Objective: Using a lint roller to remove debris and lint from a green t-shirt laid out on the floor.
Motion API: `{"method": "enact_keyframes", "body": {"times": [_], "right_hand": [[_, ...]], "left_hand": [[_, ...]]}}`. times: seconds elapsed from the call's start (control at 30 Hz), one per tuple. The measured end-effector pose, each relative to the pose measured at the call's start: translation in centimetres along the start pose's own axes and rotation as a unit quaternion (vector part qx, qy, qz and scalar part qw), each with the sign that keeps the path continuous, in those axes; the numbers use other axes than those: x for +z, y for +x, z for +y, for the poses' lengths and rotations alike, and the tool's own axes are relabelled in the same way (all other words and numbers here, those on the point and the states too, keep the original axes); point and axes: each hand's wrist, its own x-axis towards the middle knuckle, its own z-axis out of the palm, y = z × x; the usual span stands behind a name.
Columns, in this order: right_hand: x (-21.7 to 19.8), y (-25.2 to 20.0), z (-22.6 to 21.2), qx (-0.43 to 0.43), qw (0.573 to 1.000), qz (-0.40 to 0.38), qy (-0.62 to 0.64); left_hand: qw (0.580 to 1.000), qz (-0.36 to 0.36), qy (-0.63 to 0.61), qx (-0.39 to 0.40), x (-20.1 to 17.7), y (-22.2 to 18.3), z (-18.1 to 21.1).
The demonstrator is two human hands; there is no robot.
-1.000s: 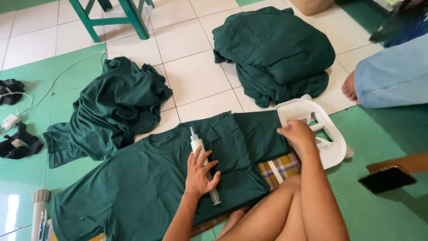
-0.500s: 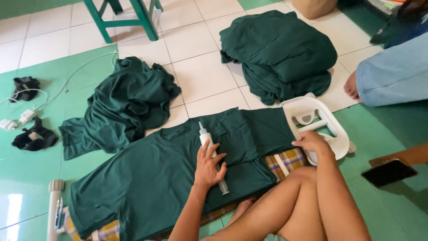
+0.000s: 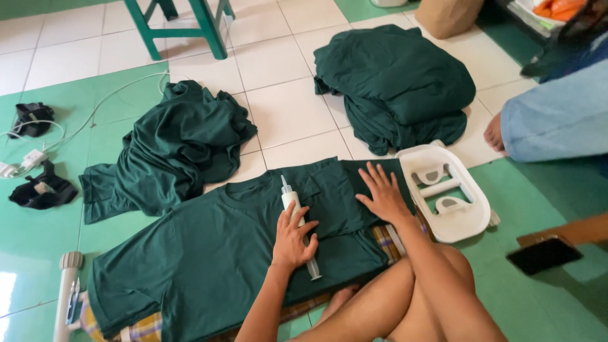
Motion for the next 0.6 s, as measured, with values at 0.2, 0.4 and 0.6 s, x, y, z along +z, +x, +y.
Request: {"method": "enact_keyframes", "body": {"times": [0.2,0.4,0.6], "right_hand": [[3.9,-0.1,2.3,0.029,0.995,-0.080,-0.055],[2.6,-0.9,3.2,0.140,0.986,-0.053,-0.069],[2.5,-0.9,4.3,0.223,0.974,-0.005,0.044]], "left_hand": [[1.000,0.011,0.005,0.005,0.1,0.1,-0.1],[0.999,0.031,0.018,0.016,0.1,-0.1,0.0],[0.991,0.126,-0.023,0.043,0.5,-0.1,-0.2]]}}
